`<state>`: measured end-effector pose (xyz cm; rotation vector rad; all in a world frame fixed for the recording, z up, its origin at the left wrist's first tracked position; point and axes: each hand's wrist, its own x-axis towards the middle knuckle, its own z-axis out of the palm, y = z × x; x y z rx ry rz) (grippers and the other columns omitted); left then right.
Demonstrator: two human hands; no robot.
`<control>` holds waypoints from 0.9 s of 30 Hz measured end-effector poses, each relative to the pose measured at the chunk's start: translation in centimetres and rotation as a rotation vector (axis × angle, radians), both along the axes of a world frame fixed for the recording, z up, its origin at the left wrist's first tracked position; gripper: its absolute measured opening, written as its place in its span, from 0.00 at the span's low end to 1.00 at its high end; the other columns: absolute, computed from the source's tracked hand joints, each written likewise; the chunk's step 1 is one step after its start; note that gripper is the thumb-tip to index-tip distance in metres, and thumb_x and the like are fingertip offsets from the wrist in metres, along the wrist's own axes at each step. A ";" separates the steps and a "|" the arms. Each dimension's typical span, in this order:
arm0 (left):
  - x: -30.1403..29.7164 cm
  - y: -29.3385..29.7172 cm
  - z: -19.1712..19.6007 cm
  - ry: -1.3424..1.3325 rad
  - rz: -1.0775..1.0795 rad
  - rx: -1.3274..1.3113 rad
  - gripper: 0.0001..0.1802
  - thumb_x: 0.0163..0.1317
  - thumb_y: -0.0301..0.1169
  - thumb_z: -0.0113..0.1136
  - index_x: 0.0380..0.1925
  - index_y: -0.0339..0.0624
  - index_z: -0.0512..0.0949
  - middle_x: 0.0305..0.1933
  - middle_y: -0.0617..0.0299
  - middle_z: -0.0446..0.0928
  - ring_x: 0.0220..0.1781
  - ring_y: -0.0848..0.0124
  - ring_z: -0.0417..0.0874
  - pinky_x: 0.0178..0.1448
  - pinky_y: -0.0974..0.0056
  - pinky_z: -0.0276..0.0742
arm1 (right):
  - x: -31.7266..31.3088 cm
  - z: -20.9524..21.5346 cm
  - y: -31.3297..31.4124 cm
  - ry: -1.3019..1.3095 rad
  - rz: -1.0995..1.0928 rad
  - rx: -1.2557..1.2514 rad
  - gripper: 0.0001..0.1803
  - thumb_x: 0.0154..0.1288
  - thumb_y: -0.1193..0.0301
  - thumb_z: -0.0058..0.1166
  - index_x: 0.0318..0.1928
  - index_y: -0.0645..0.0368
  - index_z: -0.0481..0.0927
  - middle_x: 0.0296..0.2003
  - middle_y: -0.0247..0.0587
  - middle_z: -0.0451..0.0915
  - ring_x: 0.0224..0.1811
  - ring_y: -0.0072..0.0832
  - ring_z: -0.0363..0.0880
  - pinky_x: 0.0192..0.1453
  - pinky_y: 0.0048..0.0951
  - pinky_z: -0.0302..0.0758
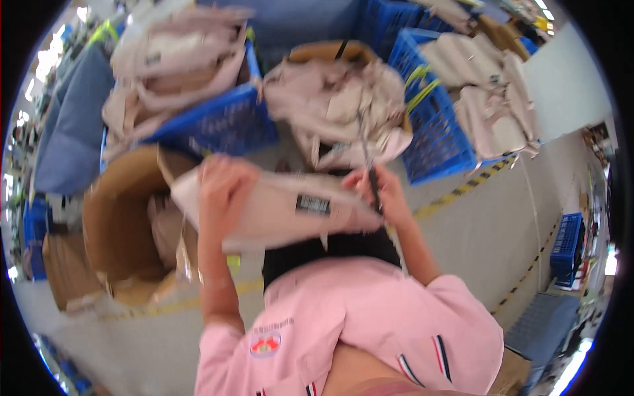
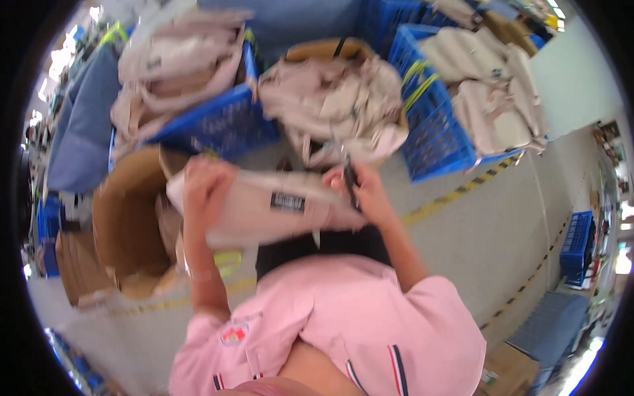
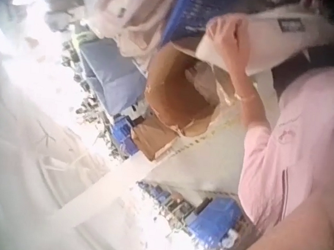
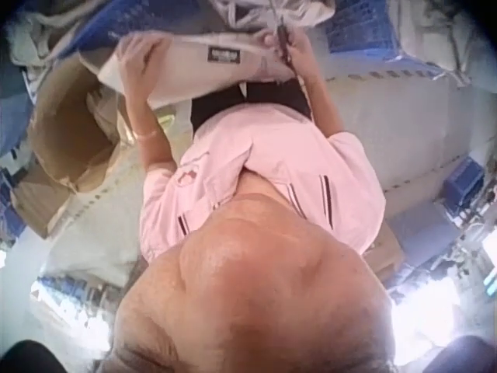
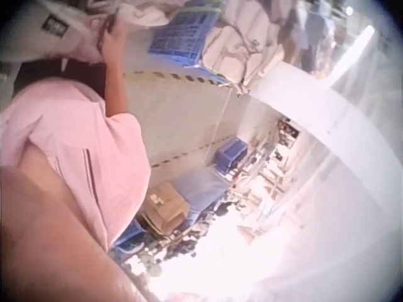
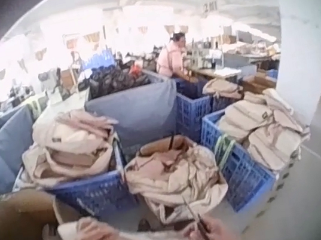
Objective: The person is using scissors to trim loose threads from several pink backpacks in a factory setting.
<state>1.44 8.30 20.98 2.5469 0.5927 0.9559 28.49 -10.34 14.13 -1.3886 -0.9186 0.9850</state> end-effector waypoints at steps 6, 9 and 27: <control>4.3 3.8 -0.4 0.034 -0.099 -0.101 0.04 0.58 0.28 0.64 0.32 0.42 0.84 0.36 0.63 0.84 0.46 0.63 0.79 0.59 0.59 0.68 | -0.5 0.2 -0.7 -0.001 -0.050 0.013 0.14 0.57 0.70 0.72 0.40 0.60 0.81 0.33 0.25 0.80 0.34 0.13 0.72 0.40 0.19 0.69; 6.1 4.6 -0.7 0.032 -0.166 -0.042 0.05 0.58 0.25 0.63 0.35 0.41 0.85 0.37 0.65 0.84 0.44 0.64 0.78 0.56 0.63 0.69 | -0.3 0.4 -1.4 -0.099 -0.159 -0.069 0.15 0.57 0.68 0.73 0.38 0.61 0.80 0.30 0.25 0.79 0.33 0.12 0.71 0.35 0.20 0.67; 8.9 5.9 0.2 0.066 -0.266 0.004 0.05 0.61 0.25 0.63 0.37 0.42 0.85 0.38 0.67 0.83 0.46 0.68 0.77 0.55 0.67 0.71 | 2.5 1.9 -1.1 -1.178 0.012 -0.139 0.34 0.52 0.45 0.69 0.38 0.62 0.71 0.36 0.46 0.75 0.38 0.49 0.79 0.35 0.44 0.76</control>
